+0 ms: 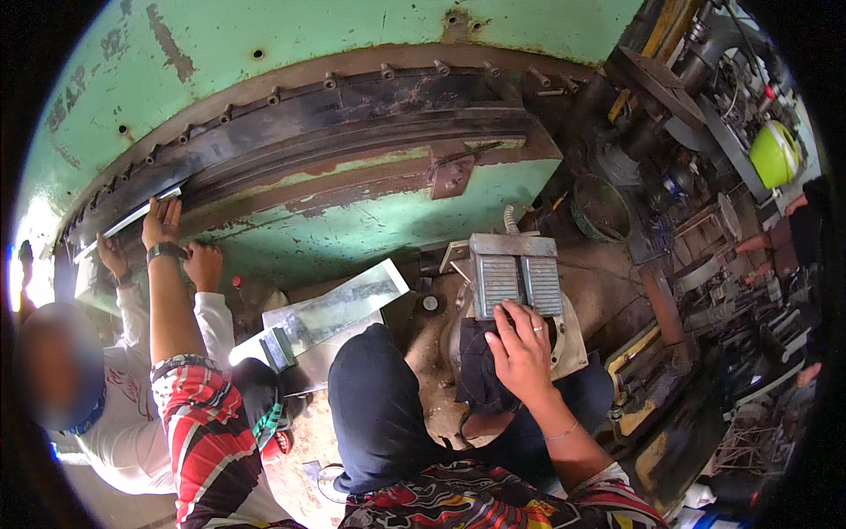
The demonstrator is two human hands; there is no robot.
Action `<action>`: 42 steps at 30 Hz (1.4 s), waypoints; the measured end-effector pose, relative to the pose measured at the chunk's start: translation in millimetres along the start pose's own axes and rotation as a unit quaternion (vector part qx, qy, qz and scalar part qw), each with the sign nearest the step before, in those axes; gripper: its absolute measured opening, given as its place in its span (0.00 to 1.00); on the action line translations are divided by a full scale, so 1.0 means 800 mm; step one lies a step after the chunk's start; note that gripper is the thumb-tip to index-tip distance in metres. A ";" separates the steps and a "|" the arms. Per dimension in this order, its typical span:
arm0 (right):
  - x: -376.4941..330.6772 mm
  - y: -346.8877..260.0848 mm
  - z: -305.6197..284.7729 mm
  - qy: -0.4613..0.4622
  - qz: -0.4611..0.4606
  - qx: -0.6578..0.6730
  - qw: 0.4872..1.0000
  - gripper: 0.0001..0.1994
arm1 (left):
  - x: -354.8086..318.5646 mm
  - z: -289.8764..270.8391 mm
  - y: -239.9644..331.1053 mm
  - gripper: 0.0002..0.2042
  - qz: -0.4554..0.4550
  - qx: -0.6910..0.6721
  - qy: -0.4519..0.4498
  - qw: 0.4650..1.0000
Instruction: The person fits a long, thin metal strip into a curved slot on a large green machine, adjusting its position repeatedly. They also handle a small metal box-like component, inspecting it and placing it nearby.
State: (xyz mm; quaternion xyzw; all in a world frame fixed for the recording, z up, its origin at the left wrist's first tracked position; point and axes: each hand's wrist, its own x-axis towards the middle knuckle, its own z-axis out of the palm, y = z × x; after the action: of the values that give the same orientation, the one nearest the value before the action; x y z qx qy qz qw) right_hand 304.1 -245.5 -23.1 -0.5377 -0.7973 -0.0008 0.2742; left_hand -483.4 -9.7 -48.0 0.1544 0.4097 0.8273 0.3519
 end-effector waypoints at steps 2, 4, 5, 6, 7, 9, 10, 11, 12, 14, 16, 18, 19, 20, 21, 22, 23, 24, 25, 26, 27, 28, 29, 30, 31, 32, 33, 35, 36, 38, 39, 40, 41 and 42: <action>0.006 -0.014 0.003 -0.003 -0.001 -0.043 0.999 0.19 | -0.017 0.017 0.003 0.13 0.001 0.031 0.030 0.999; 0.008 -0.031 0.015 -0.017 -0.024 -0.026 0.999 0.19 | -0.019 -0.029 0.079 0.10 -0.003 0.048 0.012 0.999; 0.001 -0.031 0.013 -0.022 -0.026 -0.057 0.998 0.19 | -0.034 -0.002 0.055 0.11 -0.016 0.030 0.025 0.999; -0.011 -0.036 0.003 -0.043 0.010 -0.070 0.997 0.19 | -0.057 0.043 0.017 0.11 -0.032 0.010 0.040 0.999; -0.023 -0.043 -0.003 -0.044 0.020 -0.105 0.993 0.19 | -0.081 0.080 0.001 0.12 -0.046 -0.014 0.062 0.997; -0.034 -0.049 -0.005 -0.070 0.062 -0.121 0.988 0.20 | -0.121 0.120 0.000 0.13 -0.037 -0.042 0.104 0.993; -0.035 -0.053 -0.005 -0.076 0.057 -0.115 0.989 0.21 | -0.133 0.121 0.008 0.13 -0.013 -0.021 0.114 0.993; -0.028 -0.040 0.009 -0.074 0.046 -0.103 0.991 0.21 | -0.133 0.107 0.022 0.10 0.041 0.069 0.062 0.995; -0.017 -0.028 0.025 -0.065 0.021 -0.091 0.993 0.22 | -0.130 0.095 0.034 0.09 0.046 0.008 0.093 0.995; -0.017 -0.028 0.028 -0.065 0.013 -0.093 0.993 0.22 | -0.139 0.095 0.032 0.08 0.035 -0.048 0.111 0.992; -0.019 -0.028 0.030 -0.069 0.022 -0.094 0.993 0.22 | -0.144 0.098 0.031 0.07 0.045 -0.046 0.102 0.993; -0.019 -0.028 0.030 -0.067 0.025 -0.094 0.993 0.22 | -0.145 0.103 0.030 0.08 0.047 -0.049 0.105 0.992; -0.019 -0.029 0.028 -0.064 0.023 -0.095 0.993 0.22 | -0.144 0.105 0.030 0.08 0.047 -0.051 0.107 0.992; -0.018 -0.029 0.027 -0.061 0.020 -0.095 0.993 0.22 | -0.144 0.105 0.030 0.08 0.043 -0.049 0.105 0.992; -0.019 -0.030 0.026 -0.064 0.022 -0.096 0.993 0.22 | -0.145 0.105 0.032 0.08 0.039 -0.046 0.102 0.993; -0.018 -0.031 0.025 -0.066 0.022 -0.096 0.993 0.22 | -0.144 0.103 0.034 0.08 0.036 -0.045 0.101 0.993; -0.017 -0.032 0.024 -0.068 0.022 -0.097 0.993 0.22 | -0.143 0.102 0.035 0.08 0.035 -0.049 0.102 0.993; -0.016 -0.032 0.023 -0.069 0.021 -0.092 0.993 0.22 | -0.142 0.102 0.036 0.08 0.035 -0.054 0.103 0.993; -0.016 -0.033 0.021 -0.071 0.023 -0.089 0.993 0.22 | -0.144 0.104 0.034 0.08 0.031 -0.058 0.103 0.992; -0.015 -0.033 0.020 -0.073 0.024 -0.086 0.993 0.22 | -0.146 0.107 0.033 0.08 0.032 -0.054 0.105 0.992; -0.015 -0.034 0.020 -0.072 0.024 -0.087 0.993 0.22 | -0.149 0.108 0.031 0.08 0.034 -0.051 0.107 0.992; -0.015 -0.034 0.019 -0.070 0.024 -0.087 0.994 0.22 | -0.150 0.109 0.032 0.08 0.037 -0.048 0.109 0.992; -0.015 -0.035 0.019 -0.068 0.023 -0.086 0.994 0.22 | -0.151 0.108 0.034 0.08 0.037 -0.048 0.110 0.992; -0.015 -0.035 0.019 -0.068 0.023 -0.086 0.994 0.22 | -0.153 0.108 0.035 0.08 0.037 -0.048 0.110 0.992; -0.015 -0.035 0.019 -0.068 0.024 -0.085 0.994 0.22 | -0.153 0.108 0.037 0.08 0.037 -0.049 0.110 0.992; -0.014 -0.035 0.019 -0.067 0.024 -0.085 0.994 0.22 | -0.153 0.109 0.038 0.09 0.034 -0.048 0.111 0.992; -0.014 -0.035 0.020 -0.069 0.025 -0.087 0.994 0.21 | -0.154 0.109 0.039 0.09 0.032 -0.047 0.112 0.992; -0.015 -0.035 0.021 -0.071 0.027 -0.091 0.993 0.21 | -0.158 0.112 0.041 0.09 0.029 -0.044 0.117 0.992; -0.016 -0.033 0.022 -0.068 0.024 -0.091 0.993 0.21 | -0.161 0.116 0.039 0.09 0.028 -0.043 0.120 0.991; -0.018 -0.029 0.023 -0.063 0.018 -0.090 0.994 0.21 | -0.163 0.120 0.040 0.10 0.030 -0.043 0.122 0.991; -0.017 -0.029 0.023 -0.061 0.015 -0.092 0.994 0.21 | -0.163 0.119 0.040 0.10 0.033 -0.044 0.122 0.991; -0.017 -0.029 0.023 -0.060 0.012 -0.093 0.994 0.21 | -0.163 0.118 0.040 0.10 0.035 -0.045 0.122 0.991; -0.016 -0.030 0.022 -0.059 0.009 -0.095 0.994 0.21 | -0.162 0.116 0.038 0.10 0.038 -0.047 0.124 0.990; -0.015 -0.032 0.020 -0.061 0.008 -0.086 0.994 0.21 | -0.161 0.115 0.037 0.10 0.040 -0.050 0.125 0.990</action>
State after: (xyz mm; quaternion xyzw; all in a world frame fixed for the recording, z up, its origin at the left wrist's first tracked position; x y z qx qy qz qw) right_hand 278.3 -261.9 -34.3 -0.5647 -0.8051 -0.0348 0.1781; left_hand -356.0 -60.6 36.4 0.0479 0.4019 0.8730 0.2722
